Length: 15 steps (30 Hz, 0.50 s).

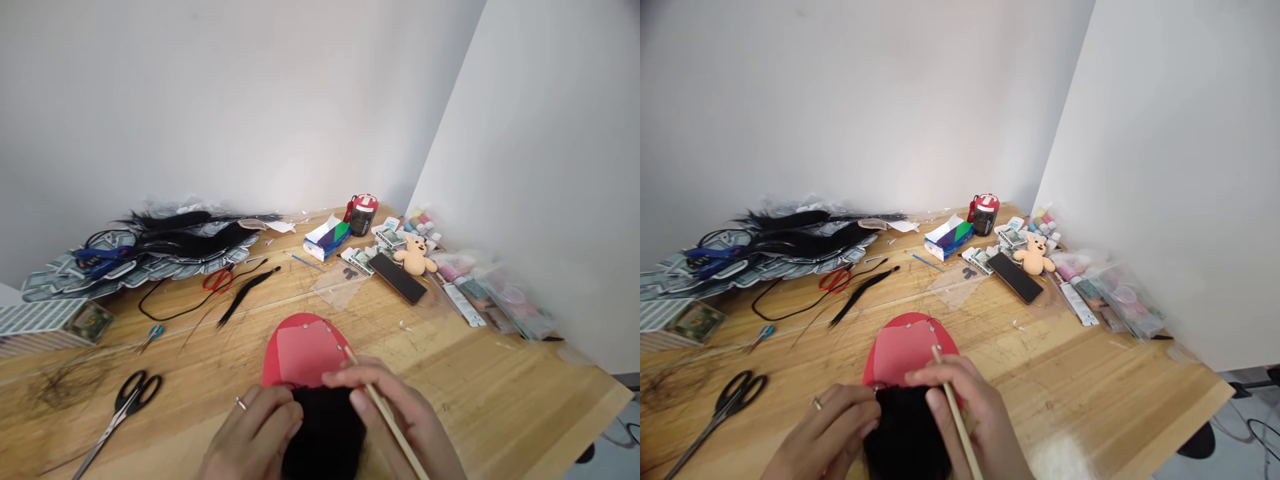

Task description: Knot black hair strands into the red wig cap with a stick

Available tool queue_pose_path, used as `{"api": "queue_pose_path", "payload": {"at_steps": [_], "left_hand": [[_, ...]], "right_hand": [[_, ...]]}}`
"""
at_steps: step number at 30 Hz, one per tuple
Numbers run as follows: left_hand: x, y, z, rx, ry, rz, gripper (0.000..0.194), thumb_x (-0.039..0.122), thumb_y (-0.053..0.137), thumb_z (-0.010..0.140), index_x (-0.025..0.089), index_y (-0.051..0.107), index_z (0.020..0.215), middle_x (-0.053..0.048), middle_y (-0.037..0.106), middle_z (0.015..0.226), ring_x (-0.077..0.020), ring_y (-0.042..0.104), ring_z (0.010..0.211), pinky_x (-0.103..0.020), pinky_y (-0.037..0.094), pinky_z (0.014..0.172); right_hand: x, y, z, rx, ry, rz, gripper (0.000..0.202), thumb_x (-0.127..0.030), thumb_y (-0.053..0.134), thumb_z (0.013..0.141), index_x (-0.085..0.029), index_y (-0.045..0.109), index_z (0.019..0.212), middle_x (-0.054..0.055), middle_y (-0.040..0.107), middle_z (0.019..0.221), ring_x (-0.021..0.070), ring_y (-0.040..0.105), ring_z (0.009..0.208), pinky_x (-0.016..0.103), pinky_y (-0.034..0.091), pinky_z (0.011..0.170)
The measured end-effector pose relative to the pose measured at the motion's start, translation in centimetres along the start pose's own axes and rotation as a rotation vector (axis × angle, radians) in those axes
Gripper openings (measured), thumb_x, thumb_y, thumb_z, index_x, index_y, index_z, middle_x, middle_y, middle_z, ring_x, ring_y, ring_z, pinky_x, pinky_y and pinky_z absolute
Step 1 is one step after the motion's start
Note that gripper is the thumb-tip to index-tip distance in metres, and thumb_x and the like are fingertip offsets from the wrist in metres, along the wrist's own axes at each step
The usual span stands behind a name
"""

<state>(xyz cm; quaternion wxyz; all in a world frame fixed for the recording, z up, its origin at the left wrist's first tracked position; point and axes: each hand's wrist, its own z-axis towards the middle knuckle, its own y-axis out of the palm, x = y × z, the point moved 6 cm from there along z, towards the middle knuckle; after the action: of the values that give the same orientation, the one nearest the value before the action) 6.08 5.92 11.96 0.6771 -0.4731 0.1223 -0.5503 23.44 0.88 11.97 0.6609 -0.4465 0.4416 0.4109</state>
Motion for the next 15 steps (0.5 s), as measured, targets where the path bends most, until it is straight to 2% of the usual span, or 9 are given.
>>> {"api": "queue_pose_path", "payload": {"at_steps": [3,6,8,11,15], "left_hand": [[-0.7,-0.2,0.3,0.080,0.024,0.105,0.026,0.009,0.041,0.098,0.022,0.063,0.095,-0.006,0.075,0.095,-0.0157,0.073,0.082,-0.020,0.056,0.072],[-0.9,0.3,0.1,0.131,0.042,0.128,0.026,0.006,0.040,0.097,0.020,0.062,0.098,-0.008,0.076,0.098,-0.0167,0.074,0.085,-0.022,0.055,0.077],[-0.7,0.5,-0.3,0.139,0.074,0.137,0.026,0.007,0.039,0.098,0.019,0.062,0.099,-0.010,0.078,0.099,-0.0171,0.074,0.087,-0.023,0.055,0.080],[0.2,0.9,-0.9,0.168,0.190,0.172,0.028,0.012,0.037,0.102,0.018,0.064,0.097,-0.010,0.080,0.097,-0.0179,0.075,0.094,-0.023,0.054,0.081],[1.0,1.9,-1.6,0.205,0.294,0.228,0.035,0.007,0.037,0.102,0.022,0.067,0.090,-0.002,0.082,0.091,-0.0138,0.077,0.090,-0.019,0.054,0.083]], "right_hand": [[1.0,-0.5,0.7,0.015,0.079,0.112,0.022,-0.031,0.055,0.099,-0.034,0.073,0.112,0.001,0.079,0.109,0.0177,0.073,0.099,0.026,0.057,0.090],[1.6,-0.3,1.4,0.017,0.056,0.186,0.023,-0.037,0.057,0.099,-0.033,0.075,0.112,0.002,0.082,0.093,0.0164,0.075,0.077,0.024,0.061,0.074],[1.7,0.1,1.9,0.012,-0.015,0.158,0.022,-0.037,0.059,0.098,-0.032,0.076,0.112,0.001,0.081,0.084,0.0161,0.073,0.071,0.024,0.060,0.070],[1.8,0.6,2.3,-0.009,-0.104,0.105,0.022,-0.032,0.060,0.098,-0.032,0.075,0.115,0.003,0.078,0.089,0.0169,0.071,0.078,0.026,0.059,0.073],[3.2,1.3,2.0,0.018,-0.099,0.211,0.021,-0.027,0.056,0.100,-0.031,0.074,0.110,0.001,0.077,0.086,0.0142,0.069,0.074,0.021,0.056,0.067]]}}
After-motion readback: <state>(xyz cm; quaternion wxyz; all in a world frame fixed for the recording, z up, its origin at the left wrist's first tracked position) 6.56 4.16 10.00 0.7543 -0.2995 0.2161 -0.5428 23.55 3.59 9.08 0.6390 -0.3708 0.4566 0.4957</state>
